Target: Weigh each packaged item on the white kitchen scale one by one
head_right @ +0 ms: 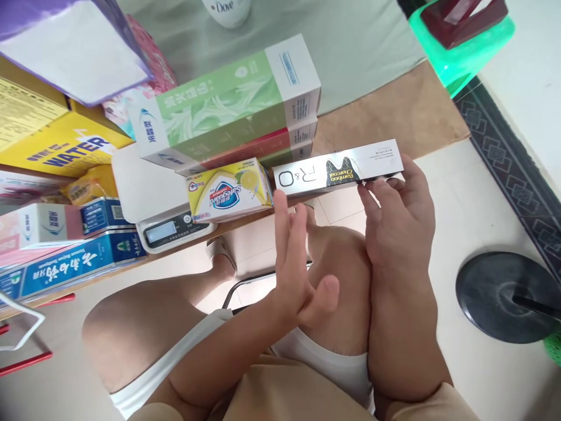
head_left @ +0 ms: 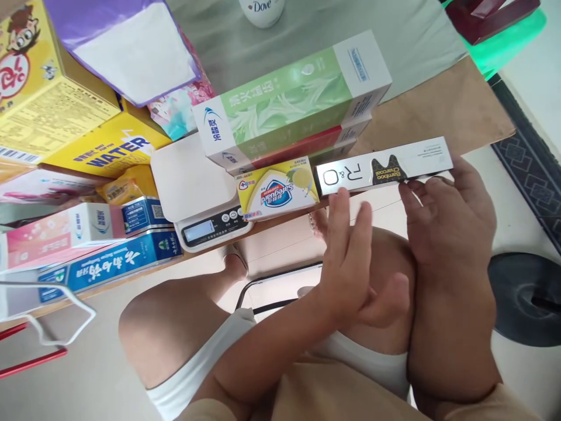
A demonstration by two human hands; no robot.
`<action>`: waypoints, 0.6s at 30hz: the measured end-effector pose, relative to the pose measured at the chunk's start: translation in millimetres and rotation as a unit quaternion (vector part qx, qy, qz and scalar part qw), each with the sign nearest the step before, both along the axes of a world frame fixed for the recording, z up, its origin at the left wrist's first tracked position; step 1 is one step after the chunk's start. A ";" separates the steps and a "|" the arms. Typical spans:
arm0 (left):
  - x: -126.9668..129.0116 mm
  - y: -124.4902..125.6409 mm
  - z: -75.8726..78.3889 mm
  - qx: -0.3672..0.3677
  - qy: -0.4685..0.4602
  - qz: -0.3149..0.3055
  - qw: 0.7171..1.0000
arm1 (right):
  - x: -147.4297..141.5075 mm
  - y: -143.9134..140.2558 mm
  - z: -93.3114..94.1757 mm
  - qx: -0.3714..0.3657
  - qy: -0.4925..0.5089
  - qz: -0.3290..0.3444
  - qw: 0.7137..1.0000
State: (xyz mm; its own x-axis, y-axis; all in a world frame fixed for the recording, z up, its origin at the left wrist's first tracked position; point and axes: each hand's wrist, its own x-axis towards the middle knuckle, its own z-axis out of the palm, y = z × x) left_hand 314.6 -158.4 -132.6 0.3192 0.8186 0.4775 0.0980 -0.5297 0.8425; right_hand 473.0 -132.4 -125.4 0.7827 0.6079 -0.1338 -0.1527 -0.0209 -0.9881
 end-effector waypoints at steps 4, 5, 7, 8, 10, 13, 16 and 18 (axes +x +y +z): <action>-11.4 5.7 -2.5 -0.098 -0.020 -0.033 0.994 | 0.5 1.1 -5.8 -0.006 -0.009 -0.005 1.000; -16.5 9.0 -3.1 -0.140 -0.013 -0.026 0.990 | 0.4 1.2 -7.0 -0.006 -0.009 -0.003 1.000; -27.4 17.5 -3.7 -0.199 -0.001 0.003 0.980 | -0.5 0.8 -8.1 -0.006 -0.007 0.011 1.000; -32.5 22.1 -3.5 -0.220 -0.003 0.016 0.975 | -1.4 0.3 -8.1 -0.008 -0.007 0.020 1.000; -40.1 30.7 -2.0 -0.260 -0.010 0.033 0.965 | -3.8 -1.6 -7.3 -0.007 0.000 0.028 1.000; -42.7 39.5 2.1 -0.308 -0.017 0.040 0.950 | -8.9 -5.2 -5.0 -0.002 0.017 0.032 0.999; -39.3 41.4 5.3 -0.336 -0.014 0.030 0.941 | -15.2 -8.7 -0.5 -0.011 0.029 0.033 0.999; -39.4 39.1 7.3 -0.341 -0.010 0.024 0.940 | -19.2 -11.1 4.0 -0.022 0.047 0.036 0.998</action>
